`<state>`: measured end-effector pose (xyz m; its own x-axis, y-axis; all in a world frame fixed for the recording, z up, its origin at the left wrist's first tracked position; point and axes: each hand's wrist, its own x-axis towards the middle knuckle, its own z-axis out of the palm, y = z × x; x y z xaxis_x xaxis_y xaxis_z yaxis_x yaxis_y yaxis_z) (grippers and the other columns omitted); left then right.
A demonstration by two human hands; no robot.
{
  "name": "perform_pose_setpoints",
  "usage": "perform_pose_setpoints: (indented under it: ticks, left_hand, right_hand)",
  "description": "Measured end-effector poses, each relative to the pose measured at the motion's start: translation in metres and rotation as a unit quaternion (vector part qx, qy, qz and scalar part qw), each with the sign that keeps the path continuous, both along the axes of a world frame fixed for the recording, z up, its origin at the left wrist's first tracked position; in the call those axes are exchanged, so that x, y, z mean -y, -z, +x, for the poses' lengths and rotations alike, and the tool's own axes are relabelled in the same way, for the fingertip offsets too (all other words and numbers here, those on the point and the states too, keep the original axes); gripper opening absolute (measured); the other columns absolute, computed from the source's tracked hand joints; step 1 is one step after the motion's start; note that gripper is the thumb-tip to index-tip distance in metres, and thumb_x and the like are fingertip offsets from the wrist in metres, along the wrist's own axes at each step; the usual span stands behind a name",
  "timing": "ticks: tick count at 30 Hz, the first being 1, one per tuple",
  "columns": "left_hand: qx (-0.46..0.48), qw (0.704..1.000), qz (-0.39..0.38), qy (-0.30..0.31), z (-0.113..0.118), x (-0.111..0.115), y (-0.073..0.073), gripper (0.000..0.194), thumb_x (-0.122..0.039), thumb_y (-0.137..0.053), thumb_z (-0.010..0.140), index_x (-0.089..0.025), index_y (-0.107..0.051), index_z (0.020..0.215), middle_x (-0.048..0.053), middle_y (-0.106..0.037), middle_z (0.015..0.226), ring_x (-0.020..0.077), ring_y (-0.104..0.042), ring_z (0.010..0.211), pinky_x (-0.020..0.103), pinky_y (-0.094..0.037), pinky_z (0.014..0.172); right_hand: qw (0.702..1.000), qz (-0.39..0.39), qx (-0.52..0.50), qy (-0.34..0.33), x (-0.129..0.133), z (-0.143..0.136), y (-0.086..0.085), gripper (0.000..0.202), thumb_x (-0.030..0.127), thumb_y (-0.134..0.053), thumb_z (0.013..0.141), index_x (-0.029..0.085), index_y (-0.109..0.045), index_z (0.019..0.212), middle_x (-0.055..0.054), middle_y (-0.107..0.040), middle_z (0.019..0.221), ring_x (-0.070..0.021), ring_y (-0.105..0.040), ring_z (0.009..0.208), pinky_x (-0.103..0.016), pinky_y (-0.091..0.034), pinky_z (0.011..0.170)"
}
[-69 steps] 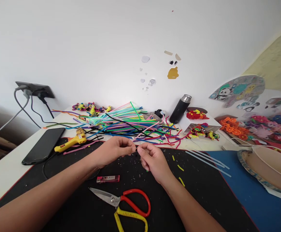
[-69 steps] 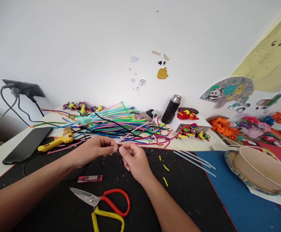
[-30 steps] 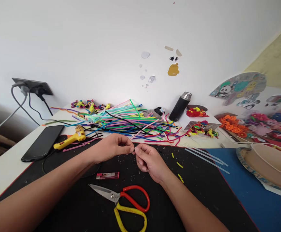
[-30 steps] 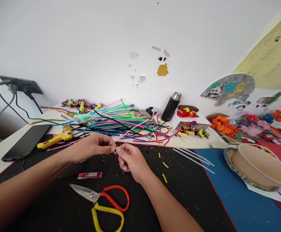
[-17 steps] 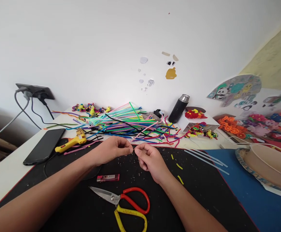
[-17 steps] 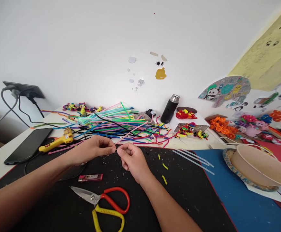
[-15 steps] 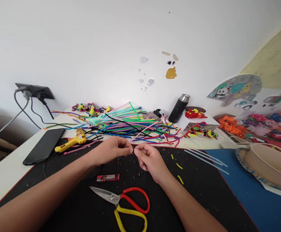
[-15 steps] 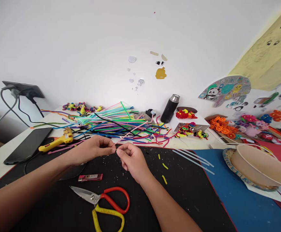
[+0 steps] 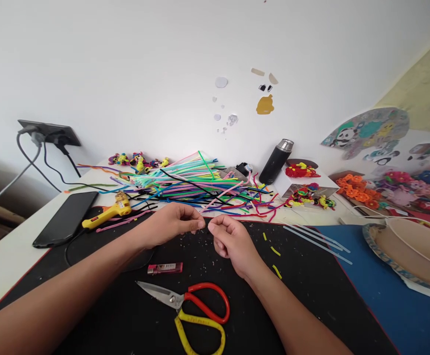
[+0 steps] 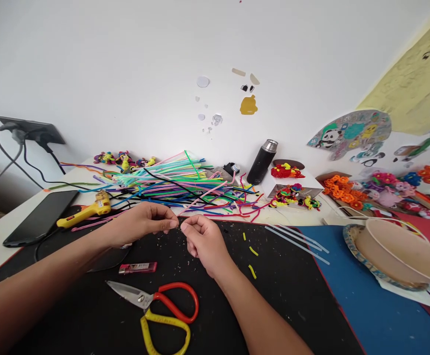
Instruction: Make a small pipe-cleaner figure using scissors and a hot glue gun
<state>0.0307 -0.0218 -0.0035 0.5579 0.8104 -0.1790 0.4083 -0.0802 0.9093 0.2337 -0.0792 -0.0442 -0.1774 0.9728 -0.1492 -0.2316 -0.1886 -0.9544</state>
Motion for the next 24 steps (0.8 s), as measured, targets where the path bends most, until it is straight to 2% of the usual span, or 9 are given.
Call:
perform_pose_setpoints:
  ticks: [10,17,21,24]
  left_hand:
    - [0.008,1.0,-0.012,-0.004,0.004,0.001,-0.001,0.05,-0.068,-0.078,0.074,-0.019,-0.076,0.084,0.0,-0.069,0.074,0.0174,-0.059,0.071,0.027,-0.046,0.069]
    - [0.005,1.0,0.0,0.005,0.0,0.0,-0.002,0.044,-0.062,-0.075,0.08,-0.019,-0.076,0.086,0.0,-0.07,0.077,0.0176,-0.06,0.073,0.027,-0.045,0.07]
    - [-0.029,0.998,0.048,0.001,-0.002,-0.006,-0.003,0.043,-0.062,-0.071,0.083,-0.02,-0.077,0.09,0.001,-0.074,0.081,0.02,-0.065,0.079,0.028,-0.047,0.074]
    - [-0.109,0.988,0.103,0.031,0.005,-0.011,0.0,0.032,-0.051,-0.068,0.085,-0.022,-0.079,0.092,0.001,-0.079,0.085,0.0218,-0.069,0.081,0.028,-0.047,0.073]
  right_hand:
    - [1.0,-0.001,-0.007,-0.001,-0.001,-0.001,0.001,0.037,0.05,-0.084,0.081,0.02,-0.062,0.086,0.011,-0.043,0.049,-0.0059,-0.032,0.04,-0.02,-0.019,0.039]
    - [1.0,-0.001,-0.015,0.001,0.0,0.0,0.001,0.037,0.049,-0.083,0.082,0.02,-0.062,0.087,0.012,-0.044,0.049,-0.0054,-0.033,0.039,-0.02,-0.019,0.039]
    - [0.999,-0.002,-0.033,0.034,-0.003,0.004,-0.002,0.038,0.048,-0.085,0.08,0.02,-0.062,0.089,0.012,-0.044,0.049,-0.0057,-0.035,0.038,-0.02,-0.018,0.04]
    - [0.997,-0.005,-0.048,0.059,-0.005,0.008,-0.004,0.038,0.047,-0.086,0.079,0.02,-0.063,0.09,0.013,-0.043,0.05,-0.0056,-0.035,0.038,-0.02,-0.018,0.04]
